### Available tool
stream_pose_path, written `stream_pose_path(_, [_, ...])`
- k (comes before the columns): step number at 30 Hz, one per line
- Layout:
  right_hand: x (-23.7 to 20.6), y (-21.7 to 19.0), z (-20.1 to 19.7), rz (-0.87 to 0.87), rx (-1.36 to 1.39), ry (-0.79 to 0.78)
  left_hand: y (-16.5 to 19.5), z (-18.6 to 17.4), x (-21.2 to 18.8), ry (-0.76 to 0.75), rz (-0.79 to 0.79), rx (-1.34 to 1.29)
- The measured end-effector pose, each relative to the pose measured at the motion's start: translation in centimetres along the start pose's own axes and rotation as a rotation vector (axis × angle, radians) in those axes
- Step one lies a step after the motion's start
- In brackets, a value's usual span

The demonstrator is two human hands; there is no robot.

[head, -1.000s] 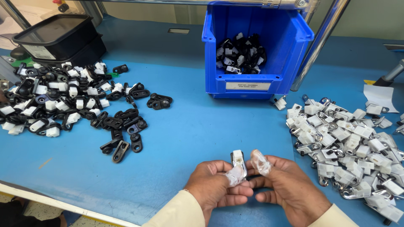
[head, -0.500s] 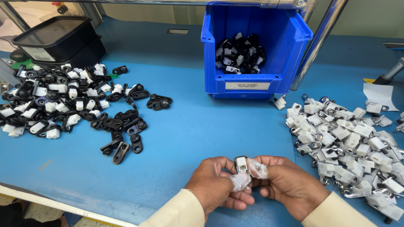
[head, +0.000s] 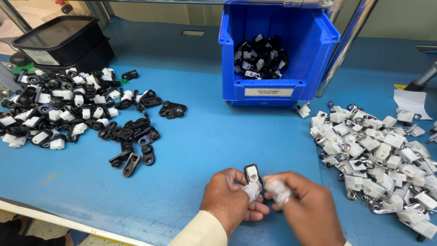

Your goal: The person picks a black plastic bracket and a white plastic fitting from piles on the workbench, presses the two parts together by hand to assemble them, and drops the assembled part into a blue bin. They repeat this assembly cycle one part at a time throughout the episode.

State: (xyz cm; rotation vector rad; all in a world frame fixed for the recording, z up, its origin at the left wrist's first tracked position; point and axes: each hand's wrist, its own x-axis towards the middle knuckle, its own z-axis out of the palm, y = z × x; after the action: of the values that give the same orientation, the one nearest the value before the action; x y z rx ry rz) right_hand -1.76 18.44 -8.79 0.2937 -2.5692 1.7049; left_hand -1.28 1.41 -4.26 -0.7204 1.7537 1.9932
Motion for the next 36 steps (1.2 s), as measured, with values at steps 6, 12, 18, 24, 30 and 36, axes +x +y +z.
stream_pose_path(6, [1.2,-1.1,0.0,0.738,0.55,-0.083,0.9,0.0,-0.6,-0.059,-0.015,0.03])
stream_pose_path(12, [2.0,-1.3,0.0,0.816,0.616,-0.015,1.1,0.7,-1.1,-0.031,0.045,0.05])
stream_pose_path(18, [1.3,-2.2,2.0,0.786,0.624,0.155,0.9,1.4,-1.3,0.071,0.081,0.092])
stream_pose_path(24, [0.8,-2.2,1.1,0.763,0.585,0.045,0.9,1.4,-1.4,0.08,0.011,0.01])
stream_pose_path(30, [1.0,-1.5,1.6,0.751,0.657,0.161,0.6,2.4,-1.3,0.088,0.1,0.003])
stream_pose_path(36, [0.7,-2.3,0.8,0.773,0.716,0.099,0.7,2.5,-1.0,0.109,0.034,-0.166])
